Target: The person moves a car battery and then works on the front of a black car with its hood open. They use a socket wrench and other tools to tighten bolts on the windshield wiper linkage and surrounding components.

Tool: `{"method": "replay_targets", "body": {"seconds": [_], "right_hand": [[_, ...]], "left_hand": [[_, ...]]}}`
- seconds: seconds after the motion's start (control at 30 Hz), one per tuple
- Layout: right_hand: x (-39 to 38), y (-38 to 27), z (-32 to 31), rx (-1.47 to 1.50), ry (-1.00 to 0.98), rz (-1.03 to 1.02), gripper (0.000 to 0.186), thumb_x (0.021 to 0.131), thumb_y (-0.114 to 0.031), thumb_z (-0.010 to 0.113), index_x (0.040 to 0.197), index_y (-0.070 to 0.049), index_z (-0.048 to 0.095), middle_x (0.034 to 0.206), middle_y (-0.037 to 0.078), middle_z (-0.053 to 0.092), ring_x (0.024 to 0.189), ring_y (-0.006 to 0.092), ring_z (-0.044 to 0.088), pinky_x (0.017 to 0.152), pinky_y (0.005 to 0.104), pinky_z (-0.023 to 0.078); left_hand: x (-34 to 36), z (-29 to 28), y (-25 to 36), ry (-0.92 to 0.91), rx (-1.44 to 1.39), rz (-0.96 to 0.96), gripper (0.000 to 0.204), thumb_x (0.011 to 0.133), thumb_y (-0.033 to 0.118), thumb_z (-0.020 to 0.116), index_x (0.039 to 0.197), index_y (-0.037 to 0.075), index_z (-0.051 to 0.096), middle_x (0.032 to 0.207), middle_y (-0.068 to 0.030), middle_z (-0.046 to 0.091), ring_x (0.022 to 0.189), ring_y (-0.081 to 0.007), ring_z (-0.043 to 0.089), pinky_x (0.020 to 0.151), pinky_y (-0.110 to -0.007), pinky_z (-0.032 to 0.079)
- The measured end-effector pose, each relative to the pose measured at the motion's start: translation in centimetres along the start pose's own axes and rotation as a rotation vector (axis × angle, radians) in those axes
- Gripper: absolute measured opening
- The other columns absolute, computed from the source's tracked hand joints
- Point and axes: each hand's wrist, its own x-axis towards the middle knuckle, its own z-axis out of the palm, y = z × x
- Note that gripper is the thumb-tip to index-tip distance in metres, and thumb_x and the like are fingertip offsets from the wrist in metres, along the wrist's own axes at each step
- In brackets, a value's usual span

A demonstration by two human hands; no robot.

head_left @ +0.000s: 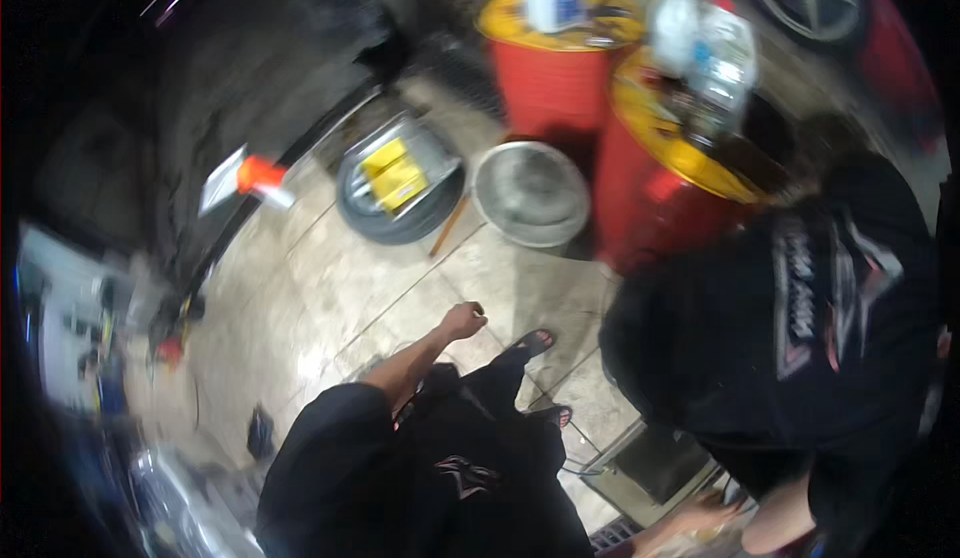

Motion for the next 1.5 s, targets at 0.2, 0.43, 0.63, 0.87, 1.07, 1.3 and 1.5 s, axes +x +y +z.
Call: {"method": "replay_targets", "body": {"seconds": [0.2,0.43,0.63,0.87,1.07,1.3,1.5], "right_hand": [[-9.3,-12.3,-4.4,0.323,-1.245,-0.536,0.032,0.084,-0.024,0.063,0.104,0.002,0.065,0.095,0.018,0.067,0.086,0.0335,0.065,0.081,0.042,0.049],[-13.8,-32.0,7.5,0.008,-1.859,-1.174,0.038,0.086,-0.035,0.058,0.095,0.0,0.07,0.083,0.019,0.07,0.077,0.0251,0.068,0.073,0.0366,0.05],[-23.7,-49.3,10.9,-0.287,-2.182,-1.283,0.064,0.09,-0.056,0.056,0.091,0.007,0.067,0.069,0.008,0.061,0.061,0.0174,0.055,0.061,0.0335,0.046],[-43.3,-70.1,3.9,-0.706,-1.982,-1.542,0.076,0.092,-0.064,0.041,0.092,0.006,0.069,0.084,0.016,0.071,0.071,0.0261,0.068,0.069,0.0375,0.052],[-61.1,-84.4,3.0,-0.639,-1.662,-2.0,0.065,0.089,-0.056,0.049,0.095,0.005,0.07,0.079,0.015,0.072,0.073,0.0244,0.069,0.072,0.038,0.053],[-93.4,-104.5,-15.5,-0.059,-1.299,-2.52,0.048,0.079,-0.043,0.063,0.1,-0.001,0.067,0.105,0.024,0.065,0.098,0.0413,0.062,0.084,0.047,0.05],[-117.9,-116.1,-47.4,0.679,-1.651,-2.463,0.033,0.081,-0.027,0.062,0.099,0.0,0.067,0.092,0.021,0.069,0.091,0.0363,0.066,0.08,0.0415,0.051]], "left_hand": [[-17.0,7.3,-19.6,-0.21,-0.012,-0.606,0.043,0.079,0.038,0.06,0.102,0.002,0.067,0.101,-0.0252,0.066,0.095,-0.04,0.064,0.083,-0.044,0.052],[-25.7,19.4,-31.4,0.194,-0.309,-0.901,0.051,0.077,0.045,0.068,0.104,0.002,0.069,0.092,-0.0179,0.07,0.09,-0.0327,0.068,0.078,-0.043,0.054],[-24.6,11.6,-30.8,0.181,-1.001,-0.975,0.045,0.082,0.042,0.065,0.088,-0.002,0.068,0.078,-0.0084,0.07,0.062,-0.0182,0.067,0.052,-0.032,0.052],[-27.9,0.3,-47.0,0.819,-1.441,-1.036,0.038,0.085,0.018,0.065,0.118,0.0,0.06,0.083,-0.0096,0.07,0.071,-0.0153,0.066,0.06,-0.028,0.053],[-35.2,-0.7,-58.4,1.227,-1.721,-1.124,0.036,0.09,0.018,0.06,0.117,-0.005,0.055,0.079,-0.013,0.068,0.064,-0.0175,0.065,0.052,-0.028,0.05],[-37.1,-2.7,-55.1,0.955,-1.962,-1.404,0.025,0.085,0.027,0.063,0.086,0.002,0.066,0.072,-0.0115,0.066,0.058,-0.0226,0.063,0.049,-0.033,0.05],[-39.2,-8.8,-59.8,0.839,-2.248,-1.546,0.027,0.087,0.027,0.06,0.097,0.002,0.065,0.085,-0.0132,0.067,0.069,-0.0244,0.065,0.056,-0.035,0.052]]}}
